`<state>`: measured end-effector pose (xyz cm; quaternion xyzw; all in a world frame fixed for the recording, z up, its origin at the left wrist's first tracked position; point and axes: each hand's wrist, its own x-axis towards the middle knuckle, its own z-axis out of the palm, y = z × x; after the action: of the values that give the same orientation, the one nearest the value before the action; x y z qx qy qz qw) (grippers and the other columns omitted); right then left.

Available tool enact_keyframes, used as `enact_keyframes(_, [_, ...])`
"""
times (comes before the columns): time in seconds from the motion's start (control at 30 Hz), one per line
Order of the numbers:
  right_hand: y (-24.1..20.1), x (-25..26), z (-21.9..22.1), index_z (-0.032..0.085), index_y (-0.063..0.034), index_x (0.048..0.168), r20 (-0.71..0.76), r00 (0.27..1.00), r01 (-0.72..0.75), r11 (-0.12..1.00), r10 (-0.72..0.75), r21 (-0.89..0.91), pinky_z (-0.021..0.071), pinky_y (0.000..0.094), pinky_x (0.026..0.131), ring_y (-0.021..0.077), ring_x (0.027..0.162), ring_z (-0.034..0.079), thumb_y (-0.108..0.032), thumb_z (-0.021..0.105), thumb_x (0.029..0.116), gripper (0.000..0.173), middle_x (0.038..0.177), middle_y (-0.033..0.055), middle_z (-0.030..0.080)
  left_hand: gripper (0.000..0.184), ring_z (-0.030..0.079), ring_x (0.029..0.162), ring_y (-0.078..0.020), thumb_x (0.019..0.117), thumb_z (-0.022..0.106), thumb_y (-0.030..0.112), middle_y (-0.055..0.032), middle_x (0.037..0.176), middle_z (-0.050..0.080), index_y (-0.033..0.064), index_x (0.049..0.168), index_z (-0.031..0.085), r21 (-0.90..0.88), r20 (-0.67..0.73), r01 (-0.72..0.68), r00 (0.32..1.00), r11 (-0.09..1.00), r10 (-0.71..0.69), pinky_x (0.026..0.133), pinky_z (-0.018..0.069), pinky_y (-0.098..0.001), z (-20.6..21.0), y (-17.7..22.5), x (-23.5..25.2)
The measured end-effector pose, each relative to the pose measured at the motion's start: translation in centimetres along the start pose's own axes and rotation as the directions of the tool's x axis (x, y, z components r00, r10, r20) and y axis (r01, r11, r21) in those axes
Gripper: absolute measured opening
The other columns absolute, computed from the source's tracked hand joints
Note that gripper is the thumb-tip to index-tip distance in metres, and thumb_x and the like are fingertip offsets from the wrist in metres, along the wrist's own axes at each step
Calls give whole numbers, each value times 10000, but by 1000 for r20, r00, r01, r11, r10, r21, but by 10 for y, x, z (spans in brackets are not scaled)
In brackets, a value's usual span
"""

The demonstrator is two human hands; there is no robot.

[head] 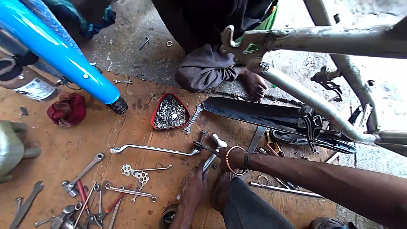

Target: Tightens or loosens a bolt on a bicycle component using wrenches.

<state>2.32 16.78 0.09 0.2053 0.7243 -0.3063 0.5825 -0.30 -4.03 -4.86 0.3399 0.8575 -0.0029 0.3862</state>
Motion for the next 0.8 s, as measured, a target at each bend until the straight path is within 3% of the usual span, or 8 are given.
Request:
enact_keyframes(0.1, [3,-1,5,608,41,1119,-7,1000,17,999,-17,30,523,568,786,368,954,672,-243,654,917,352,1029,230,662,456,722,898,-267,1059,447,512,-79,958,733,211,1360,611,-114,119,24,993,993,-10,825,580,-497,-22,-20,-7])
enact_keyframes(0.23, [-6,-8,2,626,47,1107,14,1000,15,999,-16,32,511,575,834,373,1011,661,-264,648,940,353,1070,233,664,501,698,841,-257,1004,514,601,-76,868,692,155,1185,653,-131,273,17,962,991,19,780,572,-482,-37,-40,-36])
enact_keyframes(0.4, [-2,-1,5,641,2,988,-7,1000,-14,999,14,37,505,506,739,298,857,653,-272,665,917,285,929,170,657,519,662,775,-246,998,515,602,-74,801,649,108,1032,671,-170,338,45,941,984,15,746,552,-461,-25,-74,-73])
enact_keyframes(0.47, [-3,-2,6,632,1,970,-16,1000,-23,999,24,36,508,486,719,284,827,652,-248,652,918,255,900,158,651,538,645,702,-225,974,537,627,-56,738,629,109,989,681,-224,238,64,971,973,-9,683,551,-453,-27,-86,-91])
enact_keyframes(0.53, [-4,-7,5,632,10,988,-18,1000,-2,999,3,40,504,485,727,287,829,650,-234,644,938,249,903,161,650,527,577,545,-164,951,579,627,-9,615,573,114,905,687,-291,-42,-14,999,957,2,532,507,-396,-38,-92,-110])
enact_keyframes(0.63, [-4,-11,3,631,1,965,-26,999,25,999,-24,37,499,448,680,256,742,628,-242,629,950,243,840,140,630,531,511,454,-64,971,552,594,33,563,544,89,875,685,-227,-477,-207,875,951,77,423,462,-295,-71,-94,-119])
enact_keyframes(0.7, [-3,-6,1,637,-2,923,-19,999,27,999,-26,42,495,467,669,266,717,623,-260,641,942,259,816,144,632,586,490,463,-34,1009,493,596,37,572,525,55,873,672,-210,-598,-247,798,946,75,435,449,-249,-92,-92,-113])
enact_keyframes(0.8, [-2,5,4,650,-36,841,-34,999,23,1000,-22,16,504,454,611,245,653,628,-307,656,911,280,739,118,634,532,437,435,-29,1013,499,586,85,551,465,120,783,610,-350,-587,-188,807,918,-58,410,390,-227,-108,-94,-102])
